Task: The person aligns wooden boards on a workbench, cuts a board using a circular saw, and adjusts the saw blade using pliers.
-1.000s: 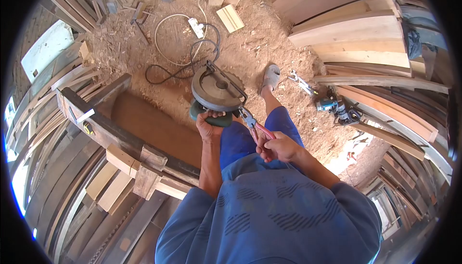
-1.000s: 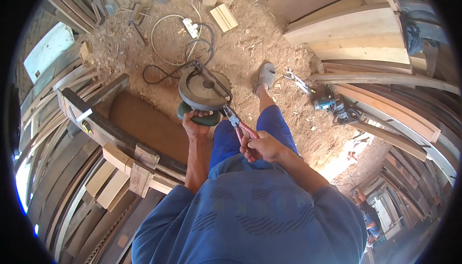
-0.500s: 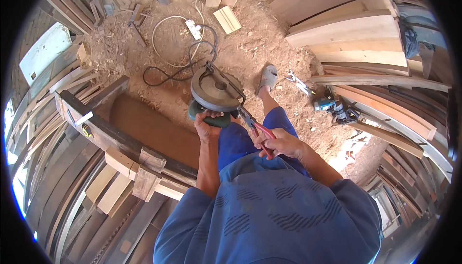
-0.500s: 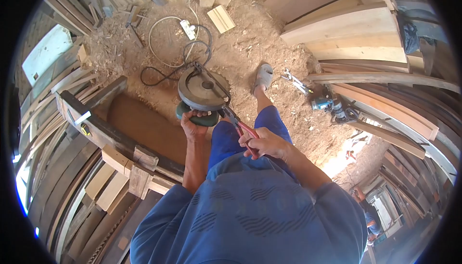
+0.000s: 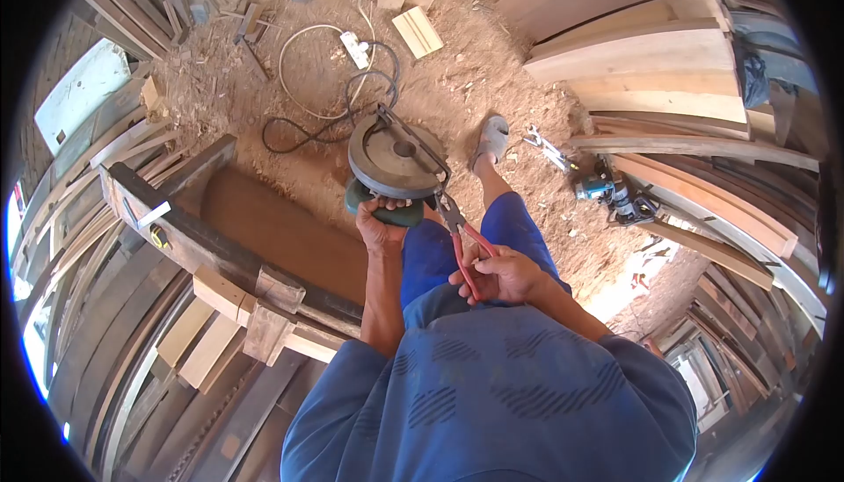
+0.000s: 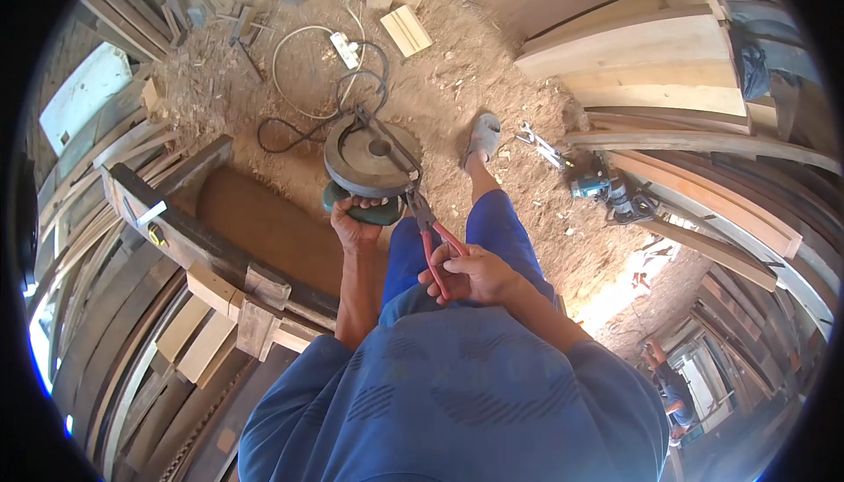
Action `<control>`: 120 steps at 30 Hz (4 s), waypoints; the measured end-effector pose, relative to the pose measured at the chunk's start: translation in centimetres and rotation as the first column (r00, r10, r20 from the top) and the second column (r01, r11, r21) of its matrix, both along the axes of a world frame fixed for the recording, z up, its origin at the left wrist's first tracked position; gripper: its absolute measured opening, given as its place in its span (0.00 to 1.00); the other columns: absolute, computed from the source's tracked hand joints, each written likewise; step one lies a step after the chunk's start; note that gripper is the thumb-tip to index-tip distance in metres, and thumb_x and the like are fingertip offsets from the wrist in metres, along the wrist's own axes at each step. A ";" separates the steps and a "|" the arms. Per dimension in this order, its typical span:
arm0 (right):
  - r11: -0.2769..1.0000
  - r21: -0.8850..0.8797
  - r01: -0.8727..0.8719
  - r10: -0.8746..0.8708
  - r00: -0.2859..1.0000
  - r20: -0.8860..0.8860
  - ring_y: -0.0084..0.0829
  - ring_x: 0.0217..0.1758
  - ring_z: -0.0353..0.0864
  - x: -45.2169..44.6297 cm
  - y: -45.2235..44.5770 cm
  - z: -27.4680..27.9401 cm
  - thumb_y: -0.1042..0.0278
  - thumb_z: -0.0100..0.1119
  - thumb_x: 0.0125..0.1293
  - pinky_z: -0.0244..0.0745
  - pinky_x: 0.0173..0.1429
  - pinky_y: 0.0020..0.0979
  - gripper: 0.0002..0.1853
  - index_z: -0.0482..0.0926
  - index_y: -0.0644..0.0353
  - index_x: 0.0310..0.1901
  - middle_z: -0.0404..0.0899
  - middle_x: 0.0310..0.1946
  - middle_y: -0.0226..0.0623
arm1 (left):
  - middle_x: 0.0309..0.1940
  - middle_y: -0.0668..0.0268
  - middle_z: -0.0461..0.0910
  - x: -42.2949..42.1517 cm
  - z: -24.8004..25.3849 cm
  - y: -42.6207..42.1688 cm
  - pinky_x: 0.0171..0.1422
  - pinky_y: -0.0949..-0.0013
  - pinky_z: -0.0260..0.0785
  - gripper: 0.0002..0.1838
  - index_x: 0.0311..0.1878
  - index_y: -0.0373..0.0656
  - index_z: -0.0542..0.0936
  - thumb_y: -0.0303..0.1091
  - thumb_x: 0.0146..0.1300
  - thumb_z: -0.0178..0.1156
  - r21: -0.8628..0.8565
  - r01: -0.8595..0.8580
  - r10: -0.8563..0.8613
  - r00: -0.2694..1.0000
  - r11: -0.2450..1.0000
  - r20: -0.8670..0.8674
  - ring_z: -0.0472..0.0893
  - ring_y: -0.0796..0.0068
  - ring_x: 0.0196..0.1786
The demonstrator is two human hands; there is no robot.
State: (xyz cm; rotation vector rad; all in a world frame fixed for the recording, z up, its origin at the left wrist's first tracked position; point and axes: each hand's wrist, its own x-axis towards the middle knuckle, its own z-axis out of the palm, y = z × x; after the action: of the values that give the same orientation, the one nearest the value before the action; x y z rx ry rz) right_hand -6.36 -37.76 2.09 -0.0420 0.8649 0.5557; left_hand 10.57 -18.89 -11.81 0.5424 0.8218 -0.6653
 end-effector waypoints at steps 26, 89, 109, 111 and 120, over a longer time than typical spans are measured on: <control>0.848 -0.335 -0.410 0.419 0.907 -0.049 0.35 0.45 0.88 0.6 -2.2 0.0 0.70 0.52 0.71 0.85 0.46 0.38 0.18 0.77 0.61 0.60 0.81 0.52 0.45 | 0.26 0.65 0.71 -0.5 -2.5 1.6 0.47 0.59 0.71 0.05 0.28 0.42 0.72 0.32 0.54 0.57 0.043 0.069 -0.068 0.997 0.997 -0.023 0.74 0.66 0.34; 0.938 0.272 0.215 -0.214 0.976 -0.036 0.38 0.42 0.85 -2.1 0.7 -1.4 0.75 0.49 0.73 0.83 0.52 0.42 0.08 0.77 0.55 0.48 0.81 0.44 0.44 | 0.26 0.64 0.72 0.6 -0.6 0.7 0.47 0.60 0.69 0.05 0.28 0.43 0.72 0.32 0.55 0.56 0.001 0.099 -0.099 0.995 0.995 -0.016 0.72 0.65 0.33; 0.934 0.275 0.227 -0.216 0.974 -0.069 0.33 0.35 0.82 -1.9 0.8 -1.8 0.77 0.47 0.69 0.80 0.44 0.39 0.08 0.75 0.55 0.44 0.79 0.42 0.43 | 0.26 0.66 0.71 0.8 -0.5 0.3 0.46 0.61 0.68 0.06 0.28 0.44 0.71 0.32 0.56 0.57 0.050 0.114 -0.113 0.993 0.992 -0.013 0.72 0.68 0.33; 0.878 0.378 0.295 -0.288 0.955 -0.076 0.35 0.39 0.84 -2.1 1.3 -1.7 0.76 0.46 0.71 0.81 0.49 0.40 0.09 0.75 0.54 0.46 0.80 0.45 0.45 | 0.26 0.66 0.71 0.9 0.0 0.4 0.46 0.61 0.68 0.06 0.28 0.44 0.71 0.32 0.56 0.57 0.051 0.112 -0.111 0.994 0.992 -0.010 0.71 0.68 0.33; 0.857 -0.345 -0.382 0.394 0.918 -0.037 0.32 0.41 0.88 0.1 -1.3 -0.4 0.73 0.50 0.72 0.87 0.43 0.37 0.10 0.76 0.63 0.51 0.82 0.44 0.43 | 0.26 0.64 0.70 0.6 -1.4 0.7 0.48 0.61 0.69 0.05 0.29 0.42 0.71 0.31 0.56 0.56 0.035 0.117 -0.117 0.993 0.993 -0.017 0.72 0.66 0.35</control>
State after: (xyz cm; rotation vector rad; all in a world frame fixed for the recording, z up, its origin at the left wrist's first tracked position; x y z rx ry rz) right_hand -6.26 -39.09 1.65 -0.5596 0.9175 0.7726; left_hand 11.13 -18.16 -13.16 0.6219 0.8218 -0.7642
